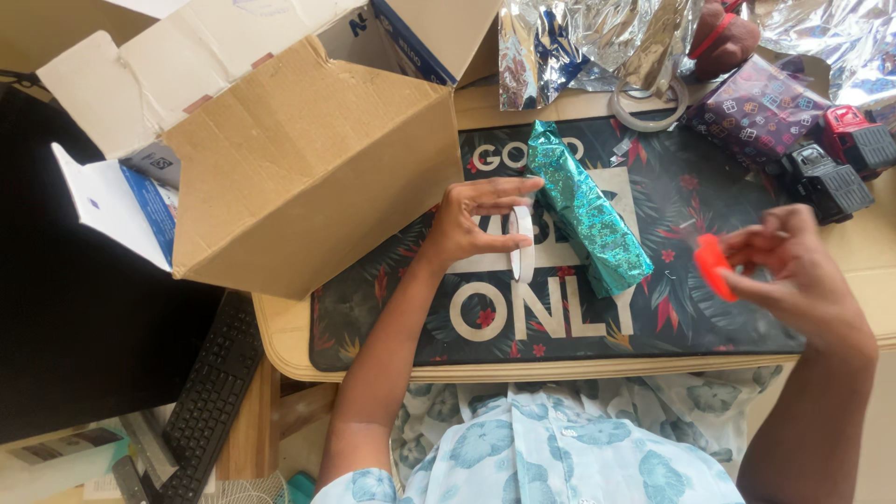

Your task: The person wraps a small rectangular box with teal metallic foil, then secures it with clear adhesive tape. They use scissors to cut the tape and smooth the edges. The wrapped item remains on the table at the end.

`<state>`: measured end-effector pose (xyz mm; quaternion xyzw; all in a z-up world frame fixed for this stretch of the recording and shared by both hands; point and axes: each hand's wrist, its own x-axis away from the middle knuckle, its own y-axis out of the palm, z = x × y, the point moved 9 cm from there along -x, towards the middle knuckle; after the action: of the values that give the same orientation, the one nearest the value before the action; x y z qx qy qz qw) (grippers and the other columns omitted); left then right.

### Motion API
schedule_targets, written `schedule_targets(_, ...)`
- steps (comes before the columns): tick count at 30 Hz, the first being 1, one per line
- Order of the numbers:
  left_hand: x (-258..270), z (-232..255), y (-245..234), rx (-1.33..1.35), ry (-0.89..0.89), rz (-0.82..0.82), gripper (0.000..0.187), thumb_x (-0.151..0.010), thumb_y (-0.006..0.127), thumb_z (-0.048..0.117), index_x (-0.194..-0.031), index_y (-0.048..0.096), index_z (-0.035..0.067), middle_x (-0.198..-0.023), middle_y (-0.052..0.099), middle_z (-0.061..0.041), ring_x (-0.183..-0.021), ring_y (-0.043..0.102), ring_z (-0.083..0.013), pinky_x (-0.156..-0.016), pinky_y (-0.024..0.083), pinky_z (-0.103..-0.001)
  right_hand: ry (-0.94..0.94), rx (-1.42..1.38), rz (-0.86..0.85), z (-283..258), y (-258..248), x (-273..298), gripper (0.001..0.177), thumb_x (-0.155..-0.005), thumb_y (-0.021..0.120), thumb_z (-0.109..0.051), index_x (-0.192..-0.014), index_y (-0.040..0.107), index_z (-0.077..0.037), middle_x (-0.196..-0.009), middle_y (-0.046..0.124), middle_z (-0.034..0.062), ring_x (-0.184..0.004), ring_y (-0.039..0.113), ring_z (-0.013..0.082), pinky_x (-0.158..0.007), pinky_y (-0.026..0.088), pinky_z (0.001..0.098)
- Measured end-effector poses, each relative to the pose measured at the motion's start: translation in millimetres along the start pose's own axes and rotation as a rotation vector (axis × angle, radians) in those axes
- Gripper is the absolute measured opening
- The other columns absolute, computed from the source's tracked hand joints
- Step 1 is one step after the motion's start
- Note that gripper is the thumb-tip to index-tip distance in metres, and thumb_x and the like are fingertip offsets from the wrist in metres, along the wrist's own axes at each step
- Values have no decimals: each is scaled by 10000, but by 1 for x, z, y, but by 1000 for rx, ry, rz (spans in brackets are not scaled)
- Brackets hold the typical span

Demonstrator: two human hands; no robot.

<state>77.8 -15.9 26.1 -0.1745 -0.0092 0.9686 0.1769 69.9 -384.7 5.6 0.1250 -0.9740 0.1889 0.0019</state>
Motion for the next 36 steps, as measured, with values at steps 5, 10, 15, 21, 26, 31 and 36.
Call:
schedule_targets(5,2,-22,-1,279,-61,-79,755,-731,917,19,-1424,618,49,-1440,648,-147,-1216,716,-282,-1037,619,-423,62,-138,-375,-20,65,-19,568,-707,831,-22,-1066,396,-86,-946,672,139,-847,659,167,-728,550,326)
schedule_targets(10,5,-28,-3,438,-68,-102,769,-729,911,-1,-1433,600,23,-1447,635,-173,-1208,717,-303,-1003,632,-443,93,-132,-454,-45,80,-36,655,-649,872,-25,-1062,367,-87,-955,690,153,-834,677,179,-696,551,329)
schedule_targets(15,6,-29,0,491,-78,-137,775,-731,905,-12,-1440,593,16,-1457,625,-179,-1209,715,-305,-1009,628,-441,74,-105,-552,-50,94,-47,691,-640,870,-50,-1113,369,-96,-955,688,151,-824,683,179,-686,557,323)
schedule_targets(21,7,-29,5,495,-97,-200,716,-767,898,12,-1426,620,-13,-1490,619,-170,-1235,709,-293,-1039,623,-430,89,-78,-591,-48,100,-51,719,-605,880,-49,-1108,367,-86,-971,690,163,-834,688,190,-695,566,329)
schedule_targets(26,6,-28,6,512,-119,-203,735,-768,904,25,-1436,599,-19,-1485,616,-167,-1225,701,-276,-1023,619,-404,120,-70,-598,-45,101,-54,730,-610,873,-53,-1144,375,-78,-986,698,173,-832,684,201,-699,554,334)
schedule_targets(31,8,-28,9,483,-135,-229,732,-776,907,35,-1437,597,-25,-1482,617,-174,-1247,703,-294,-1020,620,-397,138,-66,-610,-41,102,-58,715,-639,857,-33,-1168,378,-69,-1004,689,181,-856,674,199,-720,551,331)
schedule_targets(36,6,-21,0,511,-100,-175,748,-749,910,49,-1426,598,-19,-1470,619,-182,-1233,711,-316,-1003,636,-429,155,-14,-613,-42,95,-57,706,-587,849,-12,-1110,381,-84,-978,668,156,-848,676,195,-687,559,327)
